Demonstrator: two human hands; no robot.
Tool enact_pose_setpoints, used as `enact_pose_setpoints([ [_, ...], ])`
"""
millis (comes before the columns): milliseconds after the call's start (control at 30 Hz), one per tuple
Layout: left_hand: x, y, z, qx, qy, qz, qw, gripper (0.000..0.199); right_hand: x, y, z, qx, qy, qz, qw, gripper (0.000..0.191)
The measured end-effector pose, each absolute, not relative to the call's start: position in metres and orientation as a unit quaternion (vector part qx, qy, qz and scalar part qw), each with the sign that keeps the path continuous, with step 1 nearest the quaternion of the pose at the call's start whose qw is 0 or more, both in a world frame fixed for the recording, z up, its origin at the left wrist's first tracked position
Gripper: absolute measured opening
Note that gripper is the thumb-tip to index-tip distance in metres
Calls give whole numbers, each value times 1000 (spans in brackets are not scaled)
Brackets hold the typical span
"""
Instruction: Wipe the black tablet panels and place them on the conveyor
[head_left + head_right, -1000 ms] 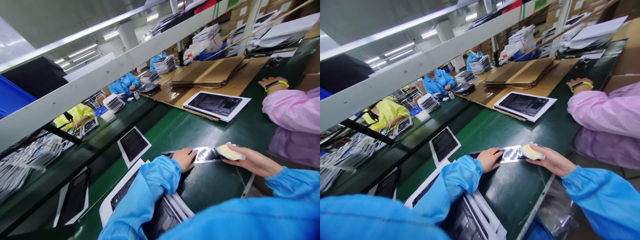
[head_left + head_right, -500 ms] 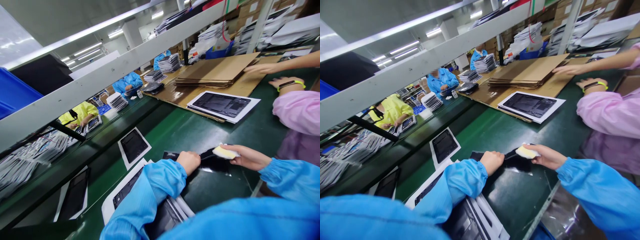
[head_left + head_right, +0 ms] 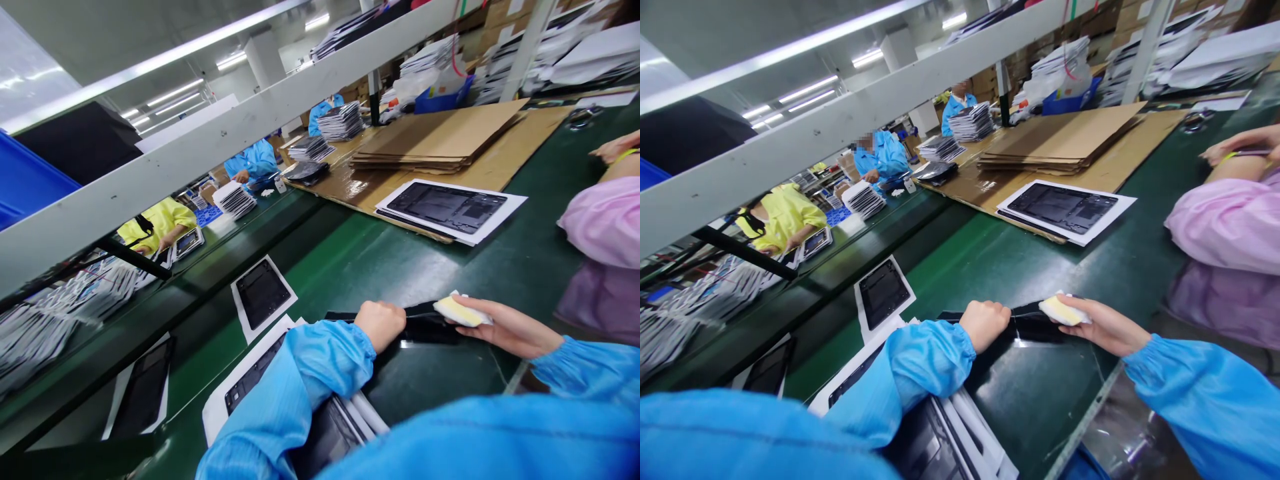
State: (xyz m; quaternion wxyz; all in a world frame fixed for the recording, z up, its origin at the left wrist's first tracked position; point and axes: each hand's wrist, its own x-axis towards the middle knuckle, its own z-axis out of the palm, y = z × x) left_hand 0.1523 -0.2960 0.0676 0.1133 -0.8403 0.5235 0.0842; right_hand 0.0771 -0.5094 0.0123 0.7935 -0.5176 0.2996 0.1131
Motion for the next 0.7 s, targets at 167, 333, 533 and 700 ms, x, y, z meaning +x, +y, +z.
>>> enact_pose_setpoints([
  [167,154,-296,68,-841,527,66,105,20,64,-505,29,-522,331,50,784,8],
  [333,158,-295,62,-828,550,49,99,33,45,-506,37,-499,354,-55,789,10],
  [533,158,-292,59,-812,574,44,96,32,30,-510,30,-425,368,44,826,10],
  [700,157,-288,60,-818,564,52,103,16,26,-510,18,-405,364,115,831,13],
])
